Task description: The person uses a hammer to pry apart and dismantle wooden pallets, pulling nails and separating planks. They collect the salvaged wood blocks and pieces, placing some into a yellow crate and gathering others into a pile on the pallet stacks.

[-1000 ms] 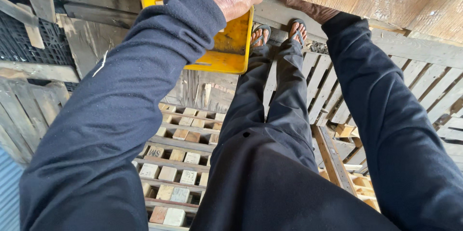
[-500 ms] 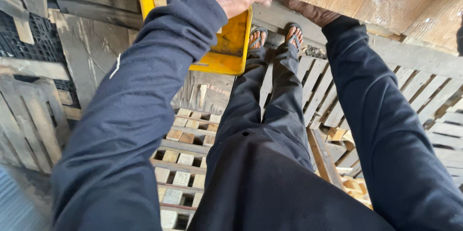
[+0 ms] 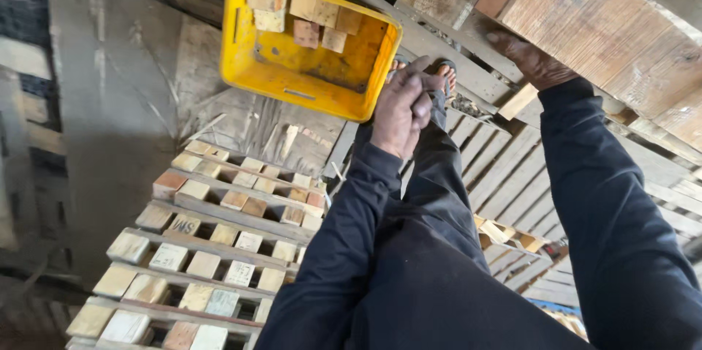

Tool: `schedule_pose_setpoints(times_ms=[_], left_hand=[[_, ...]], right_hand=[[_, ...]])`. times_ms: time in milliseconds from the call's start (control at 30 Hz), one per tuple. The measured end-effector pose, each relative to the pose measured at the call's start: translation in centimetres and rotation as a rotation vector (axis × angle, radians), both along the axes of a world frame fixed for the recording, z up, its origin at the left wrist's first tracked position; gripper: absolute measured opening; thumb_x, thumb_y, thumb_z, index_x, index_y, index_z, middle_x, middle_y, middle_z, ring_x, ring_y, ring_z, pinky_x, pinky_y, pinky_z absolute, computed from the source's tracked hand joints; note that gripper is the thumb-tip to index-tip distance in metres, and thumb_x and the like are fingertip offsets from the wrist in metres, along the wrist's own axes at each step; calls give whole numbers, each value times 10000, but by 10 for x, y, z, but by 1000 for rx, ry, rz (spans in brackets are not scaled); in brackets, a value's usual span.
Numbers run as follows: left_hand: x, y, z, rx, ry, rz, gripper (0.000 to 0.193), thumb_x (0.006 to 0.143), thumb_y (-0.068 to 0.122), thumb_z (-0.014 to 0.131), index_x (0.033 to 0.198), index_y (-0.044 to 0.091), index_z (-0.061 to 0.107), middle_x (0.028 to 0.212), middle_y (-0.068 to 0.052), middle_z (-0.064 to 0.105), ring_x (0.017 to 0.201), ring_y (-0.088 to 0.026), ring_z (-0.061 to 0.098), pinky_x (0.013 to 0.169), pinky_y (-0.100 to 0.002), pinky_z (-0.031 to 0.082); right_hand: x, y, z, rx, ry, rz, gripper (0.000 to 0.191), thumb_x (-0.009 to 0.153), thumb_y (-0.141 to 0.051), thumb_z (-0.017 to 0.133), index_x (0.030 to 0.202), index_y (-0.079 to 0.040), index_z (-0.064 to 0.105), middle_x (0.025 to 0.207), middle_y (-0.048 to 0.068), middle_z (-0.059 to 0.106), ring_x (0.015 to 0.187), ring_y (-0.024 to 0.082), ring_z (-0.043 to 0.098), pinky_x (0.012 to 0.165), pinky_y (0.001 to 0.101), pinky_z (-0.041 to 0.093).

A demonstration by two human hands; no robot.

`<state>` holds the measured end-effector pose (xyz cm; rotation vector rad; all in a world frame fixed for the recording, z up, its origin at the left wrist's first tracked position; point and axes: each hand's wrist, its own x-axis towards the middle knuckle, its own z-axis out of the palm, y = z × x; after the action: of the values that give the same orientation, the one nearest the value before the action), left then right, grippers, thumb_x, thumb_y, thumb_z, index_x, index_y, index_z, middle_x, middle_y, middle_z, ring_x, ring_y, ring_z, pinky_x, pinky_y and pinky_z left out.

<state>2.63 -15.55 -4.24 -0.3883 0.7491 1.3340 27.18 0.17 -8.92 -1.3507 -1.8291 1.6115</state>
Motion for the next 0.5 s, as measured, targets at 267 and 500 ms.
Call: schedule_pose_setpoints(times_ms=[267, 500], left_hand=[[26, -8, 10, 55, 131, -68, 117, 1106, 157, 619, 1165, 60, 649, 994, -108, 700, 643, -35, 499, 494, -164, 358], [9, 76, 17, 416, 1339, -311, 435, 1078, 423, 547, 1390, 128, 617, 1148, -82, 760, 536, 4, 518, 465, -197, 465]], right_hand=[[3, 7, 14, 456, -166, 35, 1168, 835, -552, 901, 1653, -142, 175, 1647, 125, 321, 1563, 326, 366, 1283, 472, 342], [-16, 17, 32, 277, -157, 30, 1186, 782, -935, 537, 1657, -192, 237, 1727, 167, 233, 1626, 321, 189, 1401, 532, 64]])
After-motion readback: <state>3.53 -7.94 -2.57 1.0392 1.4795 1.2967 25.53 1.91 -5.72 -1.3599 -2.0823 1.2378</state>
